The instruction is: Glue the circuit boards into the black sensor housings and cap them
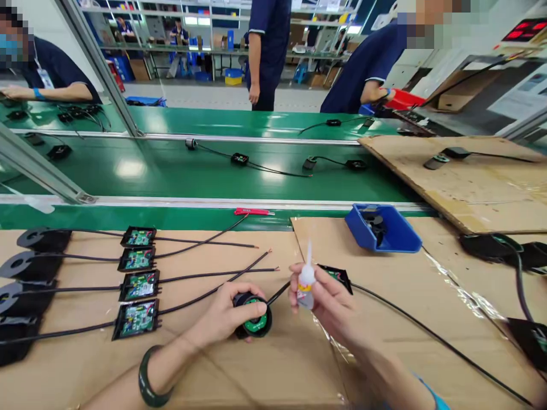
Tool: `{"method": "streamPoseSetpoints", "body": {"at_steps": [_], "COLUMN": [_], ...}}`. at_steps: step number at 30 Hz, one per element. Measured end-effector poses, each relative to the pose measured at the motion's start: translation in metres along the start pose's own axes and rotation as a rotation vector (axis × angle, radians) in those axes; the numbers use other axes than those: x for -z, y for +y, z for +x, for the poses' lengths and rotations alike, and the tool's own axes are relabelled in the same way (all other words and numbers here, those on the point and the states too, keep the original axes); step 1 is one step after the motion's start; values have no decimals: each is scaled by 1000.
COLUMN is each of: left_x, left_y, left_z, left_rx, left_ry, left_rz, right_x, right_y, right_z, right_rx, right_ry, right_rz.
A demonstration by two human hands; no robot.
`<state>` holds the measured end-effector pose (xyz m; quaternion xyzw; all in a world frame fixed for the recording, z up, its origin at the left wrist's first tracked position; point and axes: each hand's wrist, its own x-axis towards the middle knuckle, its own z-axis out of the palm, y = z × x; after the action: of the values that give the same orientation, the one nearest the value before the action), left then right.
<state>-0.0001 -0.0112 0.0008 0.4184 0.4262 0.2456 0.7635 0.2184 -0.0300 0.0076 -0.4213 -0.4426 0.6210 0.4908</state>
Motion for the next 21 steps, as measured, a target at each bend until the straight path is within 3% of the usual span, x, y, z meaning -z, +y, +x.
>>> {"method": "streamPoseSetpoints", "body": {"at_steps": [5,9,13,16,21], "left_x": [-7,-7,-4,-3,-3], "left_y": [-3,1,6,5,-3], "left_z": [0,-1,-8,-9,-5], "left_rx": [-124,-305,-388,-471,-491], "left_ry": [4,-71,-147,-93,-33], "left_rz": [205,367,427,500,615], "right_x": [-9,-10,-7,0,9], "right_y": [33,25,11,10,18], "right_z": [-1,1,-31,-60,-88], "right_rx": [-10,-20,22,-2,-77], "right_ry": [72,101,223,338,447], "right_rz": [-71,-60,60,123,122]}}
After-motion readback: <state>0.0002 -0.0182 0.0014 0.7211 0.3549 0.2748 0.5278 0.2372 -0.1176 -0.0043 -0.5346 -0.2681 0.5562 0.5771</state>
